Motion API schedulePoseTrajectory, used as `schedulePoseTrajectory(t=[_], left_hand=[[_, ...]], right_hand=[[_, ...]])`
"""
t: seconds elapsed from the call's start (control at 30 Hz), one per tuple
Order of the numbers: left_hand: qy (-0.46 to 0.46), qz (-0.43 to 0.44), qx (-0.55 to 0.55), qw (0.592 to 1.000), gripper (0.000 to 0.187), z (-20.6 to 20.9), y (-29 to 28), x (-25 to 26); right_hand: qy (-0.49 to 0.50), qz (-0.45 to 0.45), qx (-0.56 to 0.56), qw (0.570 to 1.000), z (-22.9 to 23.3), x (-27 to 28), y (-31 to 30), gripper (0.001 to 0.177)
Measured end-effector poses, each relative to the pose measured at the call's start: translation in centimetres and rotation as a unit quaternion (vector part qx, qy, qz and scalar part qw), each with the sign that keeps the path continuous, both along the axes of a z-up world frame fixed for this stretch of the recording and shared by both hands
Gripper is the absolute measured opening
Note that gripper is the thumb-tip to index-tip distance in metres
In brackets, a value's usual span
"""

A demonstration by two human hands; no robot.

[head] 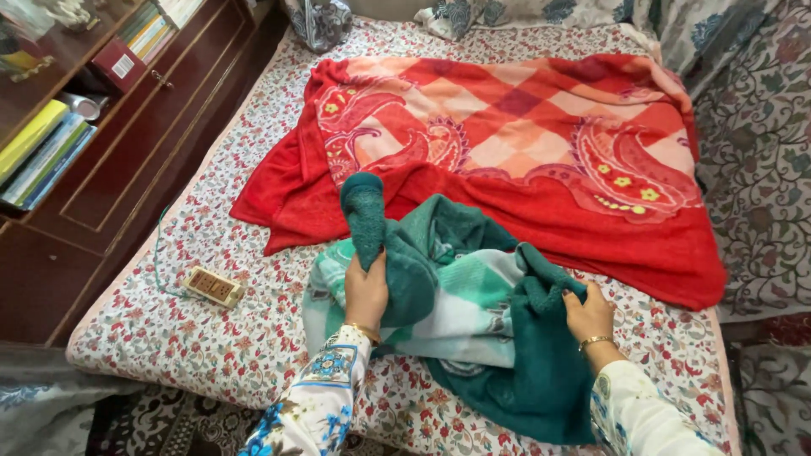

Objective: Fold two different blankets on a bed.

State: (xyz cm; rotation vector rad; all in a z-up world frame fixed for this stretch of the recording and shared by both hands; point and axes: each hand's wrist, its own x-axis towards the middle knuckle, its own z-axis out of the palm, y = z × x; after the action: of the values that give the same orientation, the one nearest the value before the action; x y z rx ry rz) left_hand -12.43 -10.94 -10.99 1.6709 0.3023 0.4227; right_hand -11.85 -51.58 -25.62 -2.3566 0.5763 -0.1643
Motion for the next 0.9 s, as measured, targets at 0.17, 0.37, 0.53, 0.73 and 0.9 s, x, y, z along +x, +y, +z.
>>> schedulePoseTrajectory(t=[0.17, 0.37, 0.53, 0.73, 0.9], left_hand=[[0.01, -0.026, 0.108, 0.994, 0.03, -3.0, 0.1, -1.3], [0.079, -0.019, 0.21, 0.974, 0.04, -11.3, 1.9, -2.9], [0.195, -0.017, 0.286, 0.938, 0.086, -21.3, 3.2, -3.5], [0.334, -0.082, 0.186, 0.92, 0.111, -18.4, 1.7, -2.8], [0.316, -0.146, 0.329, 0.878, 0.073, -23.4, 3.6, -1.8]], right_hand=[[-0.013, 0.008, -0.044, 0.999, -5.8, -2.1, -0.4, 0.052], [0.188, -0.066, 0.01, 0.98, -14.2, -7.6, -1.1, 0.106], [0.292, -0.109, 0.131, 0.941, -14.9, -9.5, 2.6, 0.152], [0.337, -0.106, 0.034, 0.935, -13.8, -7.8, 6.0, 0.158], [0.364, -0.15, -0.076, 0.916, -13.8, -6.1, 7.0, 0.14]])
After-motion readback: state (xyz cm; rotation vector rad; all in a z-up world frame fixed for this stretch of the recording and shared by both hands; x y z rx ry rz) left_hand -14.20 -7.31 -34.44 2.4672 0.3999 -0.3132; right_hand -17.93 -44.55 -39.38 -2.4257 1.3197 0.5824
